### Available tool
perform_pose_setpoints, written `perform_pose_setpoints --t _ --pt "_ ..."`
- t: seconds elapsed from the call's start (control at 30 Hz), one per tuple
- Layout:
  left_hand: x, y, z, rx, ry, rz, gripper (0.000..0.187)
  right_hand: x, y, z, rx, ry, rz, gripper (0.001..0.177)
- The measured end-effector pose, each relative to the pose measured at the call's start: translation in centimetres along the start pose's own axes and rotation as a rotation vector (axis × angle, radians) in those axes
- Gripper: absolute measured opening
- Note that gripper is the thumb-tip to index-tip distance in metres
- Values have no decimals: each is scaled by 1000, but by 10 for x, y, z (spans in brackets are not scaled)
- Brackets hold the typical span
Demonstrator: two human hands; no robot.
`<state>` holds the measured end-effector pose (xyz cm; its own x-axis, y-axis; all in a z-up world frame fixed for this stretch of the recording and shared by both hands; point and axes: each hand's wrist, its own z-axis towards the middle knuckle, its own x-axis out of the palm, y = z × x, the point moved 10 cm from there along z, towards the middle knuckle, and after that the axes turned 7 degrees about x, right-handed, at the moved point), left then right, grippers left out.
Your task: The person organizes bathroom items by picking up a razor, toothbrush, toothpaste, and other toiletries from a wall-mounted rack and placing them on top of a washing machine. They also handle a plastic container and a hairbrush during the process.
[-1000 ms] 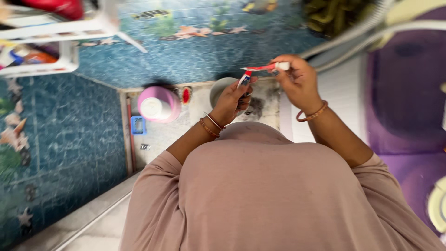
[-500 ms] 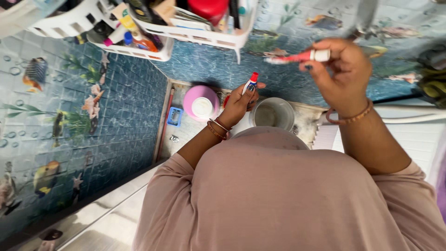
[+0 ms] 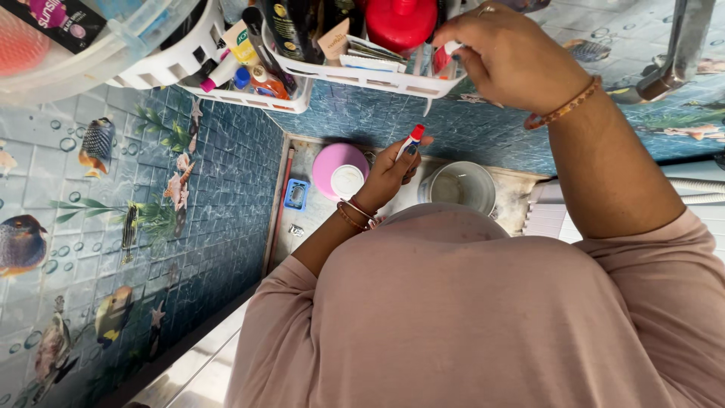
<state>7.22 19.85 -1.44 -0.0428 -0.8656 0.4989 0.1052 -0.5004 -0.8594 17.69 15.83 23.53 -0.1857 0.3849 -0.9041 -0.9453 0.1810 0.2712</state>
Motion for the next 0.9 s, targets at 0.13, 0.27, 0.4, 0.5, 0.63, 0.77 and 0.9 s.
perform_pose_setpoints --t 0.13,0.27,0.4,0.5,0.63,0.77,0.9 --pt "-4 -3 2 16 17 -4 45 18 -8 6 50 53 -23 25" --pt "-8 -3 3 19 26 0 45 23 -20 6 142 66 -7 26" --pt "-7 -3 4 34 42 -15 44 22 -25 2 186 20 72 28" --pt "-3 -5 4 32 61 -11 44 31 -27 4 209 66 168 25" --pt "2 -12 7 58 77 4 44 18 -24 1 202 -29 149 36" --pt "5 -22 8 95 107 29 44 5 -22 -23 317 27 37 22" --pt "9 -17 9 113 150 149 43 30 24 -48 267 190 132 29"
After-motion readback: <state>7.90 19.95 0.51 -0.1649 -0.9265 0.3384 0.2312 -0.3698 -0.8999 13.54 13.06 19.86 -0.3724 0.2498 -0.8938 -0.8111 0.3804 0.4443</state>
